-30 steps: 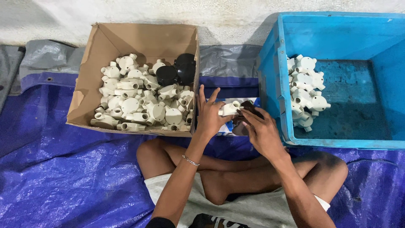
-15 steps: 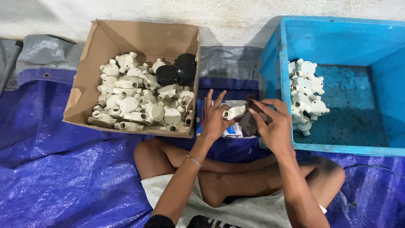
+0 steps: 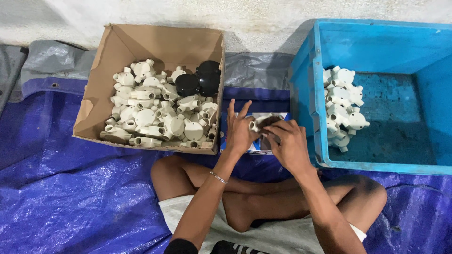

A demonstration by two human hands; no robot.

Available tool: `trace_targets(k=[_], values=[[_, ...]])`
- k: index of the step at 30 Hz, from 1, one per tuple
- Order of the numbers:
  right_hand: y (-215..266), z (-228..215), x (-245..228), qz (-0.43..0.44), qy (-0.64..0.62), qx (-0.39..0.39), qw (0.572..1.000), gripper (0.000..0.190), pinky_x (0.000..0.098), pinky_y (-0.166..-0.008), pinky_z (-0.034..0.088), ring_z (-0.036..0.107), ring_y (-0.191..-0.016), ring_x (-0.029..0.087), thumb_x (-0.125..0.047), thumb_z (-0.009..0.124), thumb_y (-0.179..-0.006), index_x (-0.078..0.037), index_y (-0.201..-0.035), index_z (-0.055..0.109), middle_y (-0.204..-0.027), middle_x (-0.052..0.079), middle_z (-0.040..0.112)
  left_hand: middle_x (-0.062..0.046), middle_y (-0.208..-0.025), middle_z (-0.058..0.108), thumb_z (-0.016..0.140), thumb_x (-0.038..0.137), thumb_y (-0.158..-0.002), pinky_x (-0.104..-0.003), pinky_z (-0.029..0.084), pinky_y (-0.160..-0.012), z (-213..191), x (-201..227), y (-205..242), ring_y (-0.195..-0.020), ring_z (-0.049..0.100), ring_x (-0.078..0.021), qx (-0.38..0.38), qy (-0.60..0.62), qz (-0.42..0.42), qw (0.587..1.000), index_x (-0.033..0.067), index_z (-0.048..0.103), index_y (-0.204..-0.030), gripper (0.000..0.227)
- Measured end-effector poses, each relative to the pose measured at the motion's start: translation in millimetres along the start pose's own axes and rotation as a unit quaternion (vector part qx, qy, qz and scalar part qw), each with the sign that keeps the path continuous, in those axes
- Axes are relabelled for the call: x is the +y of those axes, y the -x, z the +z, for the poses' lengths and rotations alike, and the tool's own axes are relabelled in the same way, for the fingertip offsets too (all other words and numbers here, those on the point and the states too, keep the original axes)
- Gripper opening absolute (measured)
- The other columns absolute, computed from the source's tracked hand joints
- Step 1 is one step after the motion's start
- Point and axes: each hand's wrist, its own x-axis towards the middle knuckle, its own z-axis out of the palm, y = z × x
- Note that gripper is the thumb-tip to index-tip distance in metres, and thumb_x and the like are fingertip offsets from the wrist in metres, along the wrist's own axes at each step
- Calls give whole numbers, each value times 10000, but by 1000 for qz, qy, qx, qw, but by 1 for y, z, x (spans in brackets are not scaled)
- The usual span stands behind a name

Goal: The person cleans white pipe fittings by wiping them with a cloth, then places each cleaned fitting into a blue plastic crate. The person holds each fitting steady with one hand while wiping with the other.

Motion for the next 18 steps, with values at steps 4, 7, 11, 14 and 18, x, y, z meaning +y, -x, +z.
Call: trace_targets(k=[4, 7, 11, 14, 18], values=[[8, 24, 25, -8, -23, 29, 999, 154, 426, -693, 509, 655, -853, 308, -129, 775, -795, -107, -947, 770, -869, 61, 707, -52, -1444, 514, 854, 346, -580, -653, 274, -1142, 14, -11, -2, -1430, 215, -534, 25, 21, 24, 999, 98, 746, -875, 400], [10, 16, 16, 12, -111, 57, 992, 156, 442, -691, 524, 674, -837, 359, -76, 776, -789, -90, -945, 769, -851, 100, 719, -53, -1445, 513, 831, 346, -616, -660, 257, -1143, 4, -2, 8, -1438, 213, -518, 18, 14, 11, 1000, 112, 736, -885, 369], [-9, -8, 8, 9, -134, 141, 981, 212, 402, -720, 523, 671, -838, 335, -19, 805, -804, -91, -995, 747, -857, 100, 693, -51, -1443, 521, 843, 326, -573, -663, 243, -1147, -4, 12, 5, -1439, 212, -513, 8, -11, 22, 1000, 128, 750, -868, 367], [-24, -1, 13, -12, -117, 154, 981, 237, 399, -725, 511, 659, -844, 323, -7, 818, -782, -103, -986, 744, -863, 80, 680, -50, -1455, 508, 835, 321, -585, -653, 226, -1157, -8, 16, 7, -1443, 204, -512, 3, -42, 33, 999, 131, 754, -889, 368], [-21, 26, 11, -47, -67, 118, 990, 282, 400, -733, 509, 621, -841, 320, 14, 799, -707, -120, -953, 766, -875, 61, 683, -77, -1451, 505, 824, 285, -572, -660, 235, -1151, -12, 17, 9, -1434, 188, -535, 4, -76, 38, 996, 117, 754, -927, 399]])
